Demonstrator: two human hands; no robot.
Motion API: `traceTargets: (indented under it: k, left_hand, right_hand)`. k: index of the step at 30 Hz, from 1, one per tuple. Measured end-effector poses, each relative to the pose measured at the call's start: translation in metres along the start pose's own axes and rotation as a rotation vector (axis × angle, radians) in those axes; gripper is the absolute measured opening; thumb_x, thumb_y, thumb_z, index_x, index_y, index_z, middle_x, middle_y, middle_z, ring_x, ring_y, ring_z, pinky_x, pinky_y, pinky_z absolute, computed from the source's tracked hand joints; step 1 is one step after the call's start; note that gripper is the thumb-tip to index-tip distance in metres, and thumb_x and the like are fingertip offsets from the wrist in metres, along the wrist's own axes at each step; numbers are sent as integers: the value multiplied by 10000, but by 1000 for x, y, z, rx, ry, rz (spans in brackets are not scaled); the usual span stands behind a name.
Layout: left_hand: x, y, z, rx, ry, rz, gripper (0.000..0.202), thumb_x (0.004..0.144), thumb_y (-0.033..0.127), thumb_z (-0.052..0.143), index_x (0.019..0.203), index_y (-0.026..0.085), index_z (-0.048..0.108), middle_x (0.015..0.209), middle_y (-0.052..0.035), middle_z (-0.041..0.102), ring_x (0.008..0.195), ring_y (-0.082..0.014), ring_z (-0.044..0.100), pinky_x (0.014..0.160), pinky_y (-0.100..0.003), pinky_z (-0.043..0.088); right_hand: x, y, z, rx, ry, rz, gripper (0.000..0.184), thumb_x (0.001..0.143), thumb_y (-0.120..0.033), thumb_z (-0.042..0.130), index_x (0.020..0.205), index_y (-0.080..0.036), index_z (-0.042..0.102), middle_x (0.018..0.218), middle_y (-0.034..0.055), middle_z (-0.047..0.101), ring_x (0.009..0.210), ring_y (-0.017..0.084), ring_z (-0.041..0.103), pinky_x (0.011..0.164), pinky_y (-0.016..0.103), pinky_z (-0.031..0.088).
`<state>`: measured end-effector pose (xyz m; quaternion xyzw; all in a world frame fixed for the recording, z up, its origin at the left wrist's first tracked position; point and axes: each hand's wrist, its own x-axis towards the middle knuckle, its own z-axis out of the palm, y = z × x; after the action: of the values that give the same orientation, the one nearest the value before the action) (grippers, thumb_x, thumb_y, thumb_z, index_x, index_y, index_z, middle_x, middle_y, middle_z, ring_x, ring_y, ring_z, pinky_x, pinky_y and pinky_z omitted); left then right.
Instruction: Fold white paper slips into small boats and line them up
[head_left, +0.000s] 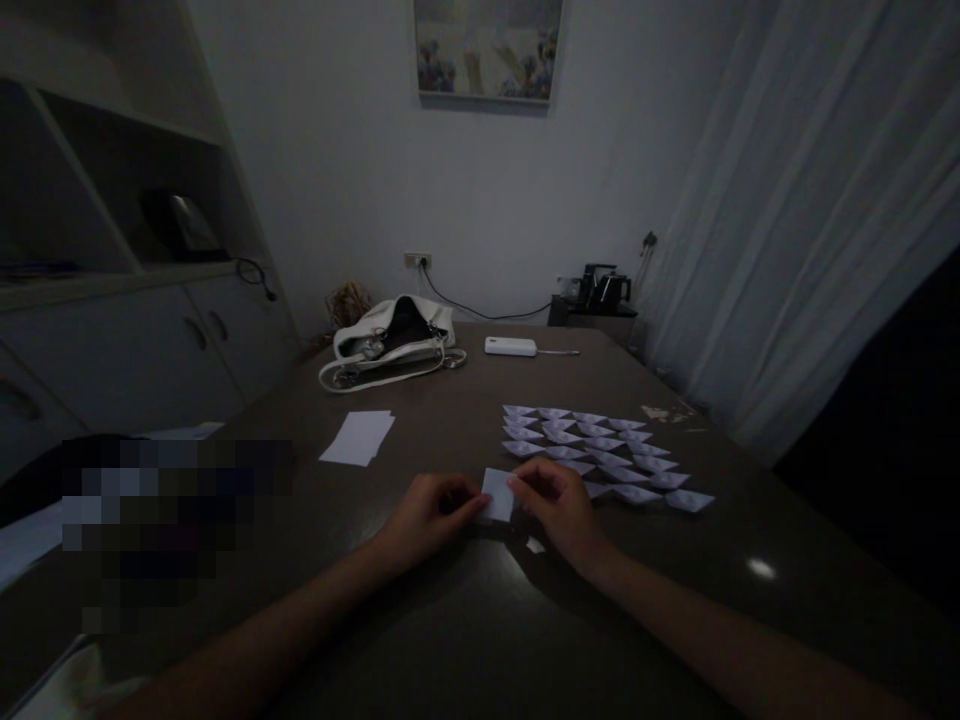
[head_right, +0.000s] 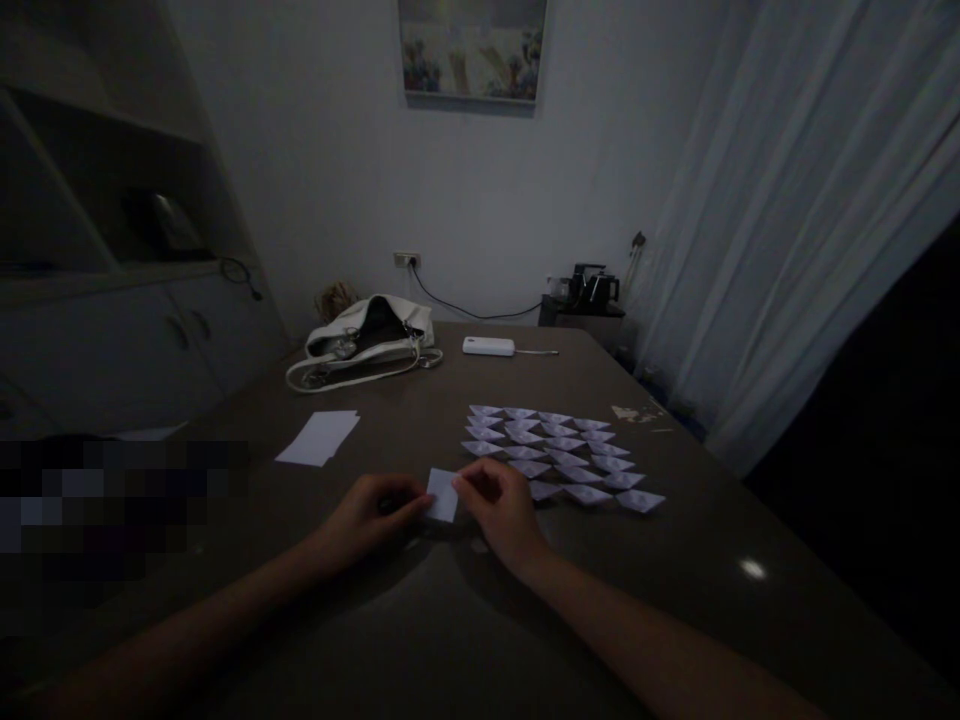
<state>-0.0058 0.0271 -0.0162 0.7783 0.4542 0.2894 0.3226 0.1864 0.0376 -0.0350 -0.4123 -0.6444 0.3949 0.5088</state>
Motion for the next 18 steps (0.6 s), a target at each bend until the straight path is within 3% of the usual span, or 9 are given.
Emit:
traceTargets:
  k: [8, 18]
  left_hand:
    - [-1, -1, 0, 95, 10, 73, 300, 878, 338, 488, 729, 127, 641, 646, -13, 611, 596, -133, 523, 570, -219, 365]
    - [-3, 1, 0, 39, -39, 86, 296, 889, 323, 468, 701, 127, 586, 620, 13, 541, 582, -115, 482, 558, -207, 353]
  right_hand:
    - [0, 1, 0, 17, 18, 5, 163, 761, -329, 641, 711, -175, 618, 625, 0, 580, 543, 118, 513, 485, 222, 392]
    - [-1, 2, 2, -1, -28, -2, 161, 778, -312, 631, 716, -165, 610, 624, -4, 570, 538, 107, 501, 482, 213, 385]
